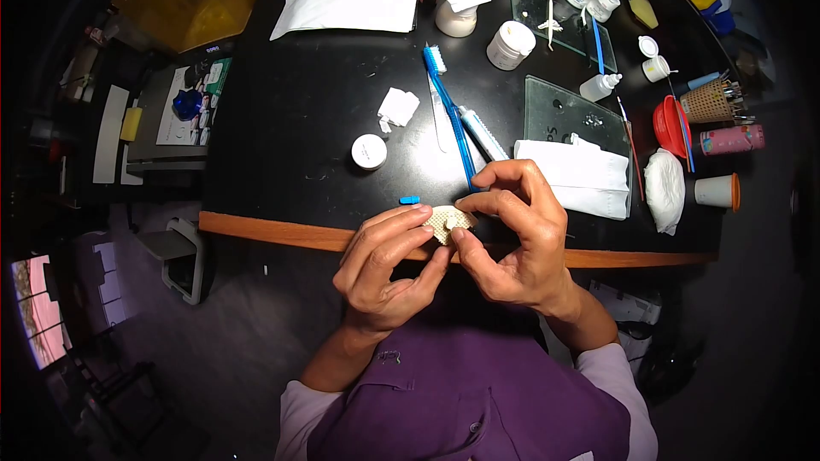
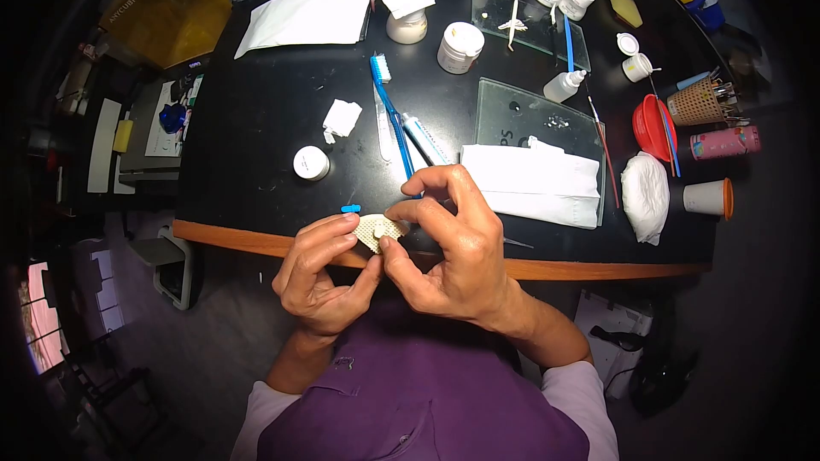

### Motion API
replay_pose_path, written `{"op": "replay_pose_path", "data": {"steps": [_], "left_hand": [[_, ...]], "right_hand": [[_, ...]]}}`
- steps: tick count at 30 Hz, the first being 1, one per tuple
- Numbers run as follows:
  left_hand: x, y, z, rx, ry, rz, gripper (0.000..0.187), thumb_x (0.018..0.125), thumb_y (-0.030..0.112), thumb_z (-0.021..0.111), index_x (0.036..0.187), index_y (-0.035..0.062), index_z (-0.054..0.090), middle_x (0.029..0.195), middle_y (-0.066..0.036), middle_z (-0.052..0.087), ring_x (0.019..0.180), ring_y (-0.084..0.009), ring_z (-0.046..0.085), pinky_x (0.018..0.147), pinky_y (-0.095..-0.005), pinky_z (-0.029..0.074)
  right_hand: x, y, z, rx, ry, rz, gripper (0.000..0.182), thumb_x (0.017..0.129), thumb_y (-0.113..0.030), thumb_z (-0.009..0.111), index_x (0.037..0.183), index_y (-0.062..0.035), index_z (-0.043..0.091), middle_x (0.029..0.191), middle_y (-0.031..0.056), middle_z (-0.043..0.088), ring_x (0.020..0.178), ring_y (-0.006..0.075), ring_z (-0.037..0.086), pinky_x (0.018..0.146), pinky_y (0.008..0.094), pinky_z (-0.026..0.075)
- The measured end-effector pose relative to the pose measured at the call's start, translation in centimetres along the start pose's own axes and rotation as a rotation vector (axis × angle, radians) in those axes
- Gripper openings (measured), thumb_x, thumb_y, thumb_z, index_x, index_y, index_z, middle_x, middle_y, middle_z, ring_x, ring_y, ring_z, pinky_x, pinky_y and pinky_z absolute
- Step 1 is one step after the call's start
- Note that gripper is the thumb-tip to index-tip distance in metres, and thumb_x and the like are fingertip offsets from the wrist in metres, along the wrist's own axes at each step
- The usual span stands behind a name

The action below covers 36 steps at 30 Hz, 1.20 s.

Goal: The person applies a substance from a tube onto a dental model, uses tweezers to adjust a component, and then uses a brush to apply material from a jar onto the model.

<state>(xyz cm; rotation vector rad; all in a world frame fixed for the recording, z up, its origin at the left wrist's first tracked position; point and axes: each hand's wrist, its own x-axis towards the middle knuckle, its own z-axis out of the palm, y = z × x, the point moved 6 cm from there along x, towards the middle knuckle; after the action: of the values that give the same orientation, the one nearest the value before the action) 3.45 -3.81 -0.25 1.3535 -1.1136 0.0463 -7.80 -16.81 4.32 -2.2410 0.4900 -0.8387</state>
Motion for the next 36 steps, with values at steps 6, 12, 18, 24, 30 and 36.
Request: {"op": "replay_pose_path", "data": {"steps": [6,12,18,24,30,36], "left_hand": [[-0.1,-0.1,0.0,-0.003,0.006,-0.001,0.041,0.071,-0.004,0.091,0.107,0.0014,0.073,0.113,-0.014,0.076,0.104,-0.0299,0.077,0.093,-0.0402,0.065],[0.1,0.0,-0.1,0.005,-0.003,-0.008,0.041,0.071,-0.001,0.092,0.108,0.0019,0.072,0.112,-0.014,0.076,0.104,-0.0295,0.077,0.091,-0.0392,0.065],[0.4,0.2,-0.3,0.035,0.015,0.003,0.048,0.070,0.003,0.096,0.111,0.0020,0.071,0.108,-0.013,0.076,0.097,-0.0279,0.076,0.084,-0.0369,0.063],[1.8,1.1,-0.2,0.085,0.033,0.057,0.055,0.067,0.002,0.097,0.113,0.0007,0.068,0.103,-0.012,0.074,0.092,-0.0261,0.074,0.081,-0.0358,0.062],[3.1,2.1,0.1,0.106,0.042,0.087,0.056,0.065,0.002,0.097,0.113,0.0006,0.069,0.101,-0.012,0.075,0.089,-0.0262,0.074,0.077,-0.0357,0.061],[3.8,2.6,0.1,0.087,0.065,0.114,0.055,0.064,0.002,0.097,0.112,0.0010,0.071,0.101,-0.011,0.075,0.090,-0.0259,0.074,0.077,-0.0355,0.061]], "right_hand": [[-0.1,0.1,-0.3,0.016,0.034,-0.004,0.025,0.071,-0.006,0.082,0.094,0.0010,0.075,0.109,0.0175,0.061,0.082,0.0222,0.067,0.071,0.0324,0.055],[0.0,-0.1,-0.8,0.000,0.039,-0.018,0.026,0.070,-0.005,0.081,0.094,0.0025,0.075,0.109,0.0185,0.061,0.083,0.0228,0.067,0.071,0.0326,0.056],[-0.1,0.6,-1.9,-0.063,0.061,-0.032,0.023,0.073,-0.002,0.079,0.094,0.0033,0.075,0.104,0.0178,0.063,0.083,0.0229,0.067,0.069,0.0311,0.055],[-0.1,0.7,-1.9,0.042,0.022,0.037,0.020,0.077,0.000,0.078,0.097,0.0017,0.074,0.097,0.0130,0.070,0.080,0.0182,0.066,0.066,0.0289,0.051],[-0.4,1.4,-1.7,0.189,0.000,0.087,0.021,0.082,0.000,0.078,0.102,0.0014,0.073,0.100,0.0140,0.074,0.082,0.0175,0.067,0.070,0.0280,0.050],[-0.3,1.0,-1.9,0.189,-0.003,0.063,0.020,0.084,0.001,0.078,0.103,0.0019,0.073,0.103,0.0141,0.074,0.085,0.0168,0.067,0.071,0.0273,0.051]]}}
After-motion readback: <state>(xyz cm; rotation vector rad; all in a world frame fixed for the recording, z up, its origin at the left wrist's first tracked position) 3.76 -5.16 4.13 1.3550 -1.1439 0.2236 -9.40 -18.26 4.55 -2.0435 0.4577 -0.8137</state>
